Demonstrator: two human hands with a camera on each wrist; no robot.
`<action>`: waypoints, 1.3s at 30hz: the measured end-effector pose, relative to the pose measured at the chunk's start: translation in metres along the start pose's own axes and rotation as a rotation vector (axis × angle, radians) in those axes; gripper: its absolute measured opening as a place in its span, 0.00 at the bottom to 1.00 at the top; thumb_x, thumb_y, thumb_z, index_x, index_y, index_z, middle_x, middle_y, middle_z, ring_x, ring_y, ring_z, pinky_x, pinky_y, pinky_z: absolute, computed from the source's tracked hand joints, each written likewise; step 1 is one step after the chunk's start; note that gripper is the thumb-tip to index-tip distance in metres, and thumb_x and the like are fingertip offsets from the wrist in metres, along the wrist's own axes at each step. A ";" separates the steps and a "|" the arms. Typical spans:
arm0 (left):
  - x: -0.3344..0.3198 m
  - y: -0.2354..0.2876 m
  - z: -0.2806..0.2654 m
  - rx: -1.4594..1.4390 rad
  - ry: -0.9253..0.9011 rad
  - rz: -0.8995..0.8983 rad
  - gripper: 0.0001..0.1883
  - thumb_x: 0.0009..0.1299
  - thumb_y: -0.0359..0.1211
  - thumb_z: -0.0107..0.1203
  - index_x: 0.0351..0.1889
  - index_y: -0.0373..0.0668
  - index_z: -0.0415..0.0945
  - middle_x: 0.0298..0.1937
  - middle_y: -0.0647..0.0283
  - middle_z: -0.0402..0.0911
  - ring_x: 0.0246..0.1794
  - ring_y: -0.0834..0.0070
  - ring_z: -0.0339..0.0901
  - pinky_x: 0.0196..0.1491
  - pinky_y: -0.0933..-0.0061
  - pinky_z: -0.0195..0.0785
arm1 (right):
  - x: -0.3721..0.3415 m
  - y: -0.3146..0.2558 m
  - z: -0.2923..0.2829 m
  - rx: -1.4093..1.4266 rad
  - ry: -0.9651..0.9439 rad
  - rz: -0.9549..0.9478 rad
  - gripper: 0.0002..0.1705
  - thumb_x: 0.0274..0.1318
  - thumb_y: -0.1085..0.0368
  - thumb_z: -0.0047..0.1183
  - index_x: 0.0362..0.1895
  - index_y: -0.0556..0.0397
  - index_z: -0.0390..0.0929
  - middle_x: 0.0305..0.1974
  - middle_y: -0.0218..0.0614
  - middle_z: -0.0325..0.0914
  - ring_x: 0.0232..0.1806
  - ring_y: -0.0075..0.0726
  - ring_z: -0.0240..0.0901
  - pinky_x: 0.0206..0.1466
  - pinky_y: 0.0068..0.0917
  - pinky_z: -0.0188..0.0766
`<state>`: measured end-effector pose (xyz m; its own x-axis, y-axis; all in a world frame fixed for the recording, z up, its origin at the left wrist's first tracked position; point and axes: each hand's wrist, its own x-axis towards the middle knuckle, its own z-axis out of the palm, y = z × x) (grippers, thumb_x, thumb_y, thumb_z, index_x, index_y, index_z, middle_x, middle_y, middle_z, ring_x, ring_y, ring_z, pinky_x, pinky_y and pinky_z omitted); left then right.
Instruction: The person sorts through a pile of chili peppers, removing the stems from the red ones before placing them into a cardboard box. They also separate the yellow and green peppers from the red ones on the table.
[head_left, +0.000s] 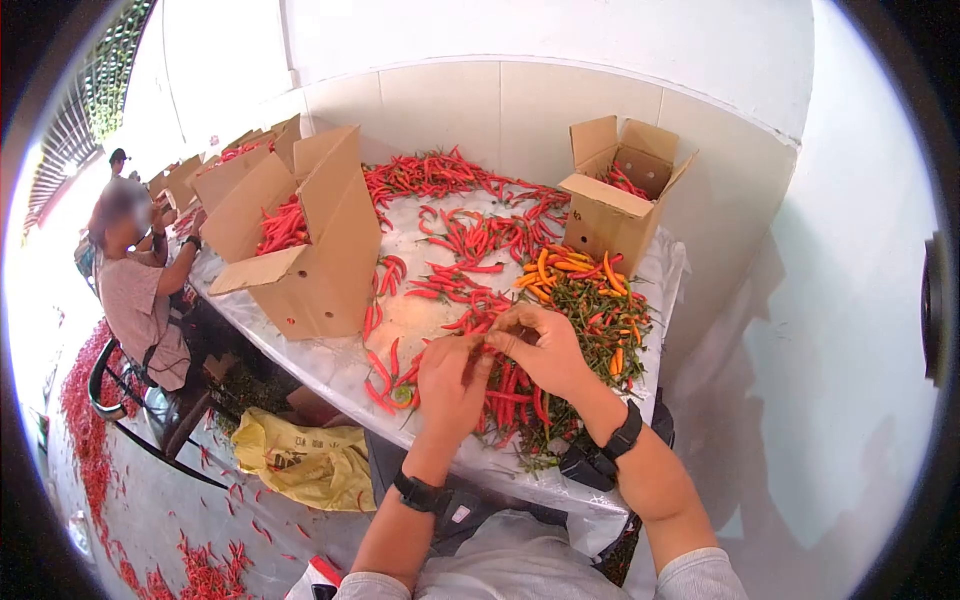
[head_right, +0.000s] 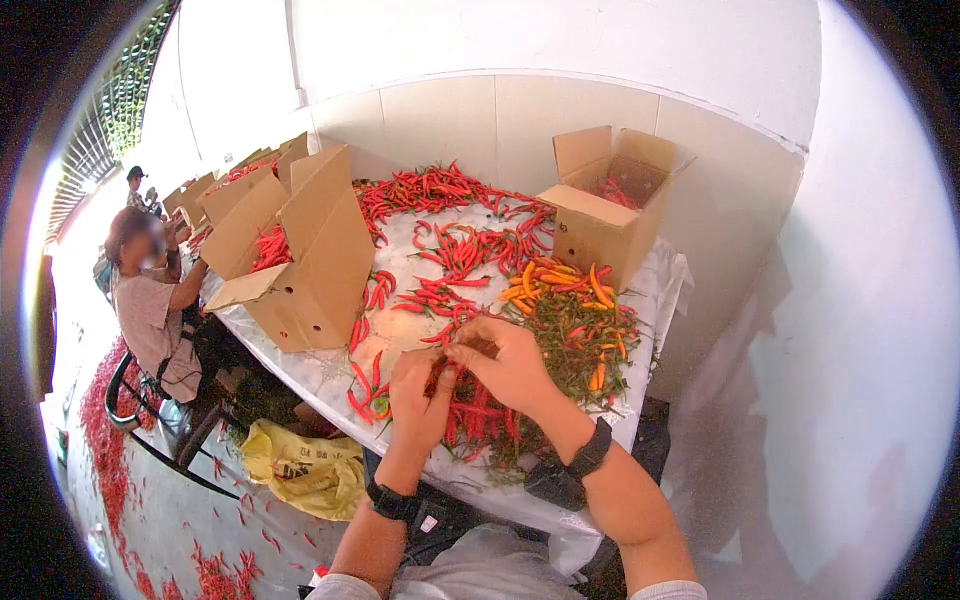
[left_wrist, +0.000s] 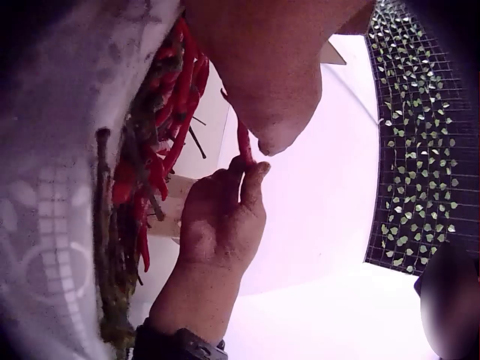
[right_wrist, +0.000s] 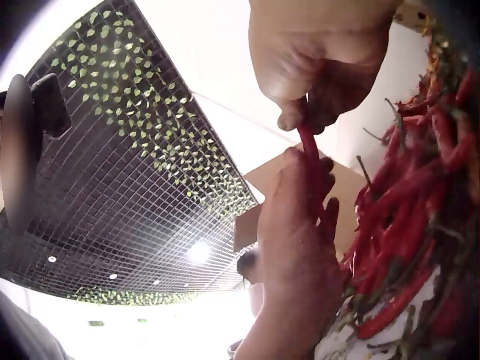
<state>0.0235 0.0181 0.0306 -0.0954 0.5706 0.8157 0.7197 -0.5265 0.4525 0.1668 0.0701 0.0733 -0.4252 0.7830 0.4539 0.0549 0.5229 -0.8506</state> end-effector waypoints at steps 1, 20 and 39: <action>-0.002 -0.002 0.001 -0.015 -0.011 -0.019 0.12 0.59 0.29 0.54 0.40 0.35 0.73 0.37 0.52 0.75 0.41 0.55 0.70 0.46 0.60 0.62 | 0.000 -0.002 0.001 -0.039 0.004 -0.025 0.09 0.50 0.65 0.59 0.30 0.57 0.76 0.26 0.27 0.74 0.27 0.16 0.66 0.31 0.17 0.64; -0.008 0.000 0.004 0.024 -0.059 -0.023 0.11 0.61 0.26 0.50 0.41 0.34 0.70 0.38 0.48 0.74 0.40 0.49 0.70 0.42 0.55 0.63 | 0.003 0.017 -0.002 0.134 -0.084 0.143 0.08 0.49 0.64 0.59 0.28 0.56 0.77 0.25 0.26 0.74 0.27 0.18 0.66 0.31 0.22 0.65; -0.009 -0.018 -0.022 -0.249 0.390 -0.416 0.12 0.64 0.29 0.52 0.43 0.34 0.68 0.35 0.62 0.73 0.34 0.75 0.70 0.38 0.73 0.64 | 0.013 0.043 -0.056 -0.520 0.702 -0.084 0.10 0.45 0.70 0.56 0.35 0.55 0.73 0.30 0.36 0.74 0.35 0.41 0.71 0.41 0.33 0.67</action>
<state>-0.0038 0.0083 0.0227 -0.6114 0.5122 0.6032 0.3905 -0.4676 0.7930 0.2144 0.1219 0.0577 0.1981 0.6720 0.7136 0.5255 0.5417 -0.6560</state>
